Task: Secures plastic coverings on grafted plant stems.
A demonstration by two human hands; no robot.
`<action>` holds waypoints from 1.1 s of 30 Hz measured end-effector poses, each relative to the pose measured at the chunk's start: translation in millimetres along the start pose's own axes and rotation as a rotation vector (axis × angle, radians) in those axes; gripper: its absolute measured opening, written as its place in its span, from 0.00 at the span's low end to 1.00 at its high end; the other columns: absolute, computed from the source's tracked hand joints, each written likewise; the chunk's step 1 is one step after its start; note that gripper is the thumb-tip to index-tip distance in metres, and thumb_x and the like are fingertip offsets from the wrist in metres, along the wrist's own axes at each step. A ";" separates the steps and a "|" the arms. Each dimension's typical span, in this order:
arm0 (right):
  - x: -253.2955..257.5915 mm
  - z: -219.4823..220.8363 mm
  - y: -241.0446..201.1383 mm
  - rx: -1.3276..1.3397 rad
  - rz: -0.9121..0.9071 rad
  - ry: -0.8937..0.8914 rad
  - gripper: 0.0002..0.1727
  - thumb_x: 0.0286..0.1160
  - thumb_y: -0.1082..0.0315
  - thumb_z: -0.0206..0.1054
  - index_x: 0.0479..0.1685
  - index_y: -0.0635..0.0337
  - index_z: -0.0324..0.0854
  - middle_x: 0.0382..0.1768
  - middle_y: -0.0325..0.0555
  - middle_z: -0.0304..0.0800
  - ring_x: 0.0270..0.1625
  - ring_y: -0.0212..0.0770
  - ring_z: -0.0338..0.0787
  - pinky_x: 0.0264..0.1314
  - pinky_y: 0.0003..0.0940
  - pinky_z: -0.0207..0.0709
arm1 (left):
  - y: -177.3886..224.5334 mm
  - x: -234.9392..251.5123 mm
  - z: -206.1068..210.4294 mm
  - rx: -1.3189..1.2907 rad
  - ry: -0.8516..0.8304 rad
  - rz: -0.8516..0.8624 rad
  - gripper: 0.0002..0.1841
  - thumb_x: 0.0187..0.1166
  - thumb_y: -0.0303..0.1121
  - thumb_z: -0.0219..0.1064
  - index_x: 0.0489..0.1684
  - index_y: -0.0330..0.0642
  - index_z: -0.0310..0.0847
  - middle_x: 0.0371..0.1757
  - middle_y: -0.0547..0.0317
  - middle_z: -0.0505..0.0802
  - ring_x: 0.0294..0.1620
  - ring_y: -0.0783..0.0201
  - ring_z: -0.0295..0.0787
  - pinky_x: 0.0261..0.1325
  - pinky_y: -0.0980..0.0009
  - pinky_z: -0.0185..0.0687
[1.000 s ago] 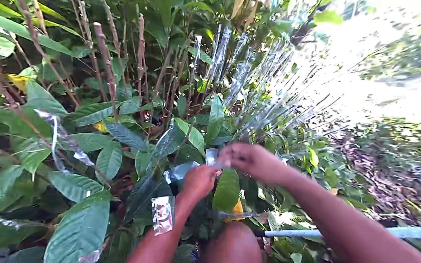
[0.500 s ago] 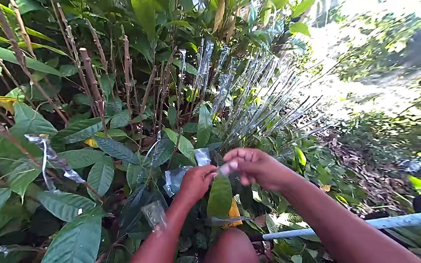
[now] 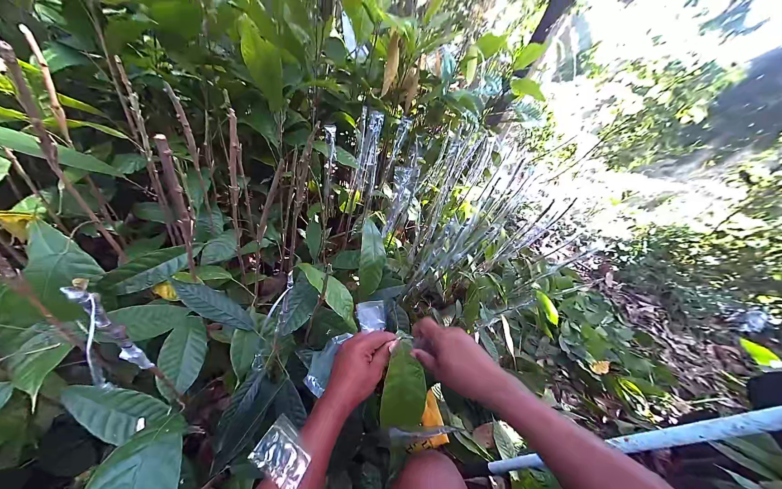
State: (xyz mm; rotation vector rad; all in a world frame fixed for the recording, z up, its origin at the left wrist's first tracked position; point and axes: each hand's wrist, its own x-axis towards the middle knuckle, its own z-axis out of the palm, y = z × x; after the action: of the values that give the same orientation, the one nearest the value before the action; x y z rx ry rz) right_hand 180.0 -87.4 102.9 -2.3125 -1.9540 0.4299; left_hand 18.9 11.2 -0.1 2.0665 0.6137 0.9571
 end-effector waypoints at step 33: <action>41.6 -15.0 -4.4 0.398 -0.268 0.239 0.15 0.85 0.60 0.63 0.52 0.60 0.92 0.50 0.52 0.90 0.56 0.47 0.88 0.65 0.51 0.79 | -8.9 -1.3 -9.5 -0.376 0.013 0.045 0.19 0.73 0.25 0.73 0.62 0.32 0.84 0.33 0.66 0.92 0.22 0.78 0.79 0.25 0.81 0.77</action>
State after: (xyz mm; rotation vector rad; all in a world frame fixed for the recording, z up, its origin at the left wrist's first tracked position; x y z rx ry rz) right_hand 185.9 -44.3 111.7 -1.7469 -1.8282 0.4449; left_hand 9.6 19.8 -3.7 1.7459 0.3612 1.0255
